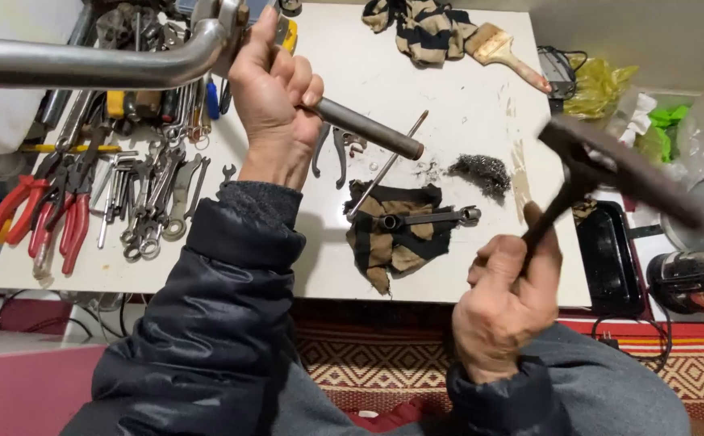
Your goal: Disassembling a bicycle handlebar assembly by using a hammer and rod to knock out a stuck stem.
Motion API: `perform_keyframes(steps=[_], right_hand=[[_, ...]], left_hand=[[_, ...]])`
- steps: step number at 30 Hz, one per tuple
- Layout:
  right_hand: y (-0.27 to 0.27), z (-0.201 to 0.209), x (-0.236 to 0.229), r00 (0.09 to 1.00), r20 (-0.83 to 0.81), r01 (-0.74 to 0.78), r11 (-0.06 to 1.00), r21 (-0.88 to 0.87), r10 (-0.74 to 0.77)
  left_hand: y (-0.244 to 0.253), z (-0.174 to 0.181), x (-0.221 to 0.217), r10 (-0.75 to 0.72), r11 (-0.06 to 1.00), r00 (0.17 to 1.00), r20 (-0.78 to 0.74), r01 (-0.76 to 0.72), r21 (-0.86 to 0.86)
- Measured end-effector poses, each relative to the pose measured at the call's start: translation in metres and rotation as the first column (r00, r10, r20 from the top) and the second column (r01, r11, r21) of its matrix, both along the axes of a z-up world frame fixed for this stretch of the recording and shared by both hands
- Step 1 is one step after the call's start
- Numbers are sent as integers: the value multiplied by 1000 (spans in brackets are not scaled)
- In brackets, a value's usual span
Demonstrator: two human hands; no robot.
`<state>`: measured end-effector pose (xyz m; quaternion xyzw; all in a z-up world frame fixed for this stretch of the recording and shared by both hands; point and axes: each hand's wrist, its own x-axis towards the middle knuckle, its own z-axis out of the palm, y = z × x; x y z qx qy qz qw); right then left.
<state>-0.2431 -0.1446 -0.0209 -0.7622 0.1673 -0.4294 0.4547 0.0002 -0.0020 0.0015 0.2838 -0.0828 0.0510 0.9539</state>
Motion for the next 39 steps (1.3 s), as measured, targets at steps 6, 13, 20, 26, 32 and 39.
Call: perform_keyframes(steps=[6,13,20,26,32,39], right_hand=[[-4,-35,-3,949,-307,-23,987,160,72],[-2,-40,3,999,-52,7,1000,21,-6],[-12,-35,14,924,-363,-30,969,246,121],[-46,-33,36,807,-579,-52,991,122,113],[-51,-49,48,688,-714,-173,985,18,134],[-69,-77,60,762,-642,-386,854,-349,82]], left_hand=[[4,-9,1,-51,998,997,-53,49,-34],[6,-7,1,1,999,999,35,-2,44],[9,-4,-9,26,994,1000,15,-28,110],[15,3,-17,96,983,995,18,-98,158],[30,-7,-17,187,975,979,-81,-174,140],[49,-3,-14,320,945,921,-224,-292,148]])
